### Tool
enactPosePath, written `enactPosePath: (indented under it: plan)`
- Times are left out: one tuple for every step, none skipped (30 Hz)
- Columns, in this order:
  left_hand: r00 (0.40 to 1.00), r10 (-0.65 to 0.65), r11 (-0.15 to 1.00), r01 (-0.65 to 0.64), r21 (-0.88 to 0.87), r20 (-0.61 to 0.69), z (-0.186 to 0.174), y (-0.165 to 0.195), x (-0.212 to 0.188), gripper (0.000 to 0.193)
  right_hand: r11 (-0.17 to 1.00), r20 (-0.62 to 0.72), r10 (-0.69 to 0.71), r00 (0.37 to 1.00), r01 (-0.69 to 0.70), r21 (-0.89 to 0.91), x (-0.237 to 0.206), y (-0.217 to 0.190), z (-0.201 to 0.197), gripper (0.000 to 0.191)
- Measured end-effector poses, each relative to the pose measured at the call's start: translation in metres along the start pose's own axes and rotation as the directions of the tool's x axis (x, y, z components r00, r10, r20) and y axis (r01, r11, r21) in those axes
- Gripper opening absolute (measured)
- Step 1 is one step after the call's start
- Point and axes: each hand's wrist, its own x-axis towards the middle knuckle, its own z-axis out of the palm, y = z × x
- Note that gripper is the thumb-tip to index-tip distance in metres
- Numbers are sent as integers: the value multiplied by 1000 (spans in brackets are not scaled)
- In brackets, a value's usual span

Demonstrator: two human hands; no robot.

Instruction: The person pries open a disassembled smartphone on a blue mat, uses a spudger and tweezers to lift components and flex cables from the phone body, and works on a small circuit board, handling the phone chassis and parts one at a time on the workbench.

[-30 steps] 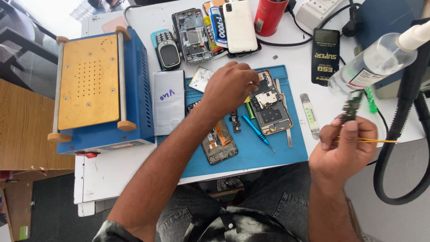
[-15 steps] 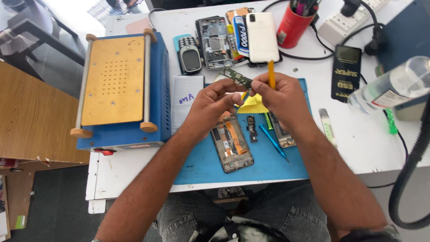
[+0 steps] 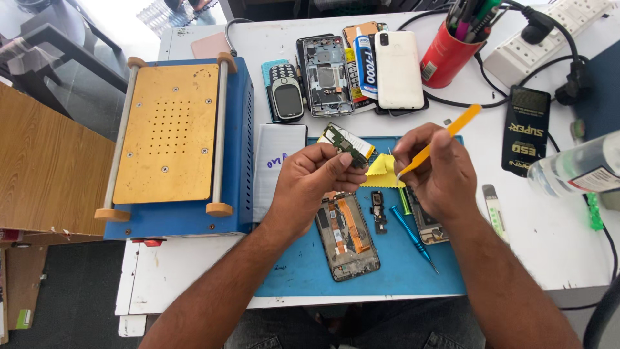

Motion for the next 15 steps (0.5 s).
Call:
enactPosePath:
  plan:
    - [1000, -15, 1000, 15, 5, -6, 0, 2, -1, 18, 1000, 31, -21, 999, 21, 6, -1, 0, 0, 43]
    - [1000, -22, 1000, 22, 11, -20, 0, 4, -1, 19, 999, 60, -42, 997, 41, 14, -1, 1, 1, 40]
    - [999, -30, 999, 30, 17, -31, 0, 6, -1, 20, 998, 81, -68, 994, 67, 18, -2, 1, 3, 33]
    - [999, -35, 999, 36, 23, -39, 0, 7, -1, 20, 995, 102, -98, 990, 96, 20, -2, 1, 5, 28]
    - [999, -31, 999, 33, 37, -38, 0, 8, -1, 20, 991, 126, -133, 983, 131, 20, 0, 0, 7, 24]
    - [999, -22, 998, 24, 51, -36, 0, 9, -1, 21, 994, 84, -112, 990, 113, -6, 1, -1, 10, 20]
    - [999, -16, 998, 18, 65, -35, 1, 10, -2, 21, 995, 39, -91, 995, 92, -29, -1, -3, 13, 19]
    - [1000, -5, 995, 7, 95, -20, 2, 10, -2, 21, 997, -10, -67, 998, 67, -50, -2, -4, 16, 20]
    - [1000, 4, 992, -3, 125, -6, 2, 10, -2, 20, 994, -4, -76, 997, 75, -79, -2, -5, 17, 21]
    - [1000, 11, 988, -12, 155, 7, 3, 10, -2, 20, 991, 1, -84, 996, 83, -108, -1, -5, 19, 22]
    - [1000, 6, 988, -7, 153, 13, 3, 10, -3, 20, 987, 5, -90, 996, 90, -135, -1, -5, 19, 23]
    - [1000, -1, 989, -1, 150, 18, 3, 10, -3, 20, 971, 20, -107, 994, 109, -214, -2, -5, 19, 23]
    - [1000, -8, 989, 5, 147, 22, 3, 9, -3, 20, 948, 38, -121, 992, 127, -291, -2, -5, 19, 24]
    - [1000, -15, 988, 11, 153, 20, 3, 9, -4, 20, 920, 56, -134, 989, 145, -364, -2, -4, 19, 24]
    - [1000, -21, 987, 18, 160, 18, 3, 9, -4, 20, 913, 70, -138, 988, 154, -377, -3, -3, 18, 24]
